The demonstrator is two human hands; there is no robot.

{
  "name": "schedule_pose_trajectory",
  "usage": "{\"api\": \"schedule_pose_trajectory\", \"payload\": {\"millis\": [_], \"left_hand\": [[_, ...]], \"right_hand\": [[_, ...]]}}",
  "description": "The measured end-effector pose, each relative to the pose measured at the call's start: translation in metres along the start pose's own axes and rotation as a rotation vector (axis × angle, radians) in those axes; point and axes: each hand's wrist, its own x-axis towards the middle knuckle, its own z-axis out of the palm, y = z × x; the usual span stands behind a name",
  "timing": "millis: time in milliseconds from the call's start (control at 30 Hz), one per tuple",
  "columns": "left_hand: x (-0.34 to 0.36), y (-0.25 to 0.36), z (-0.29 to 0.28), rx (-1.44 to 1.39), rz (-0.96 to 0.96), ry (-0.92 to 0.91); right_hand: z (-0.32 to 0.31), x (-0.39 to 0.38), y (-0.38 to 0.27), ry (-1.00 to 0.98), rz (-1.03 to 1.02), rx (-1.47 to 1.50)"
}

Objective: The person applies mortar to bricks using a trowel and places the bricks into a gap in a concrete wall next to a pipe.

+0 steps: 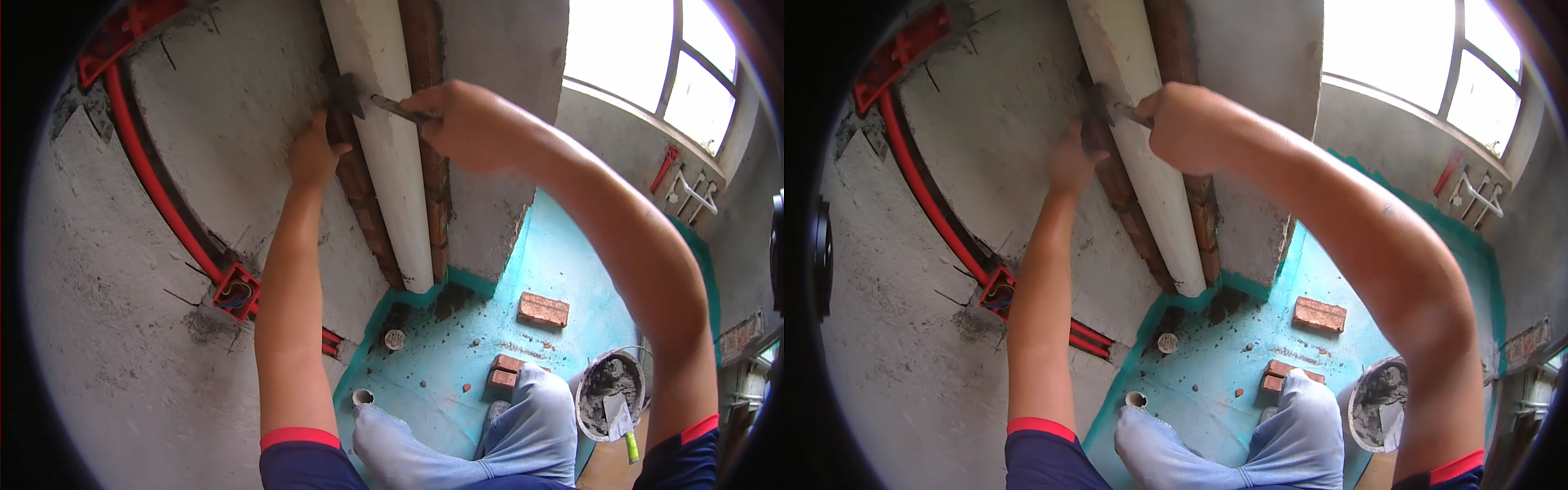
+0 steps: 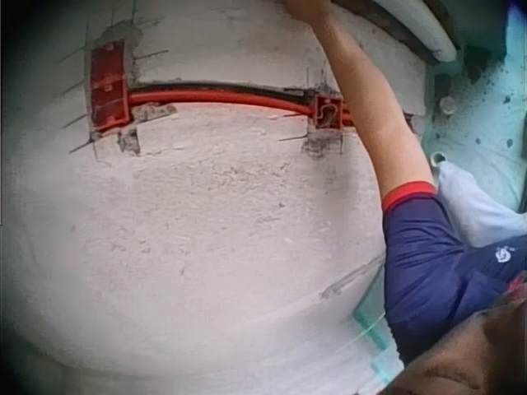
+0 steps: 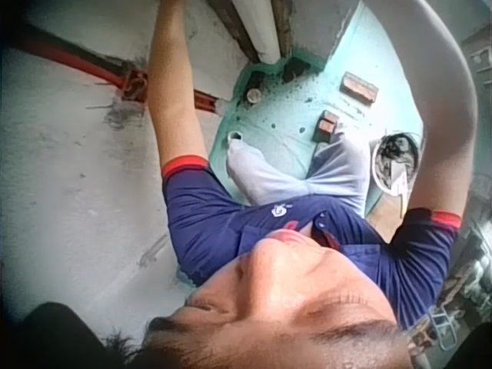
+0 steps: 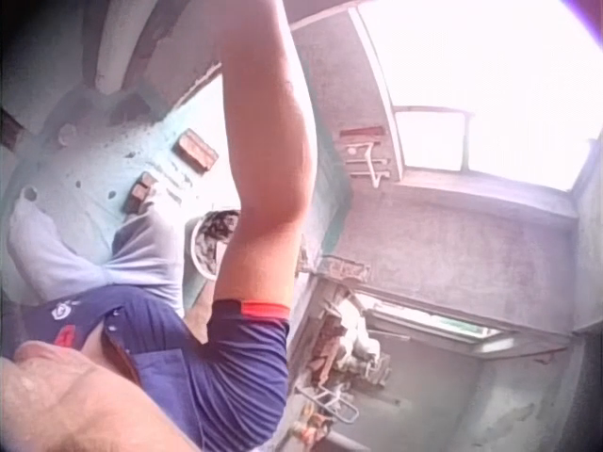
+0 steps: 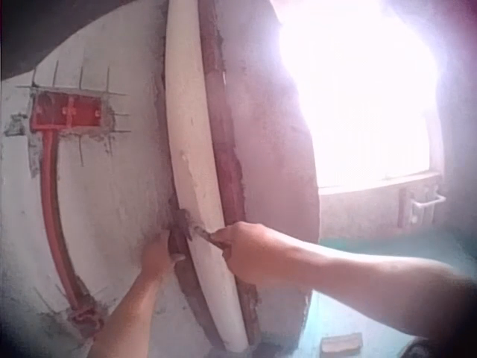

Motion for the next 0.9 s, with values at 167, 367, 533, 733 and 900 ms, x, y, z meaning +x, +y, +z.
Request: {"api": "schedule_pose_trajectory", "payload": {"millis": [167,367,533,733,900], "left_hand": [[0.002,0.004,-0.006,-0.032,-0.022,-0.045],[-0.001,0.004,-0.006,-0.028,-0.013,-0.026],[-0.001,0.0,-0.003,-0.05,0.035,-0.01],[0.0,0.004,-0.005,-0.062,-0.02,-0.065],[-0.003,0.011,-0.006,-0.073,-0.03,-0.062]], "right_hand": [[-0.008,0.009,-0.007,0.115,0.021,0.01],[-0.008,0.006,-0.003,0.017,0.006,-0.01],[-0.012,0.004,-0.003,-0.05,0.079,0.09],[-0.001,0.001,0.003,0.004,0.045,0.11],[0.006,0.0,0.008,0.033,0.002,0.131]]}}
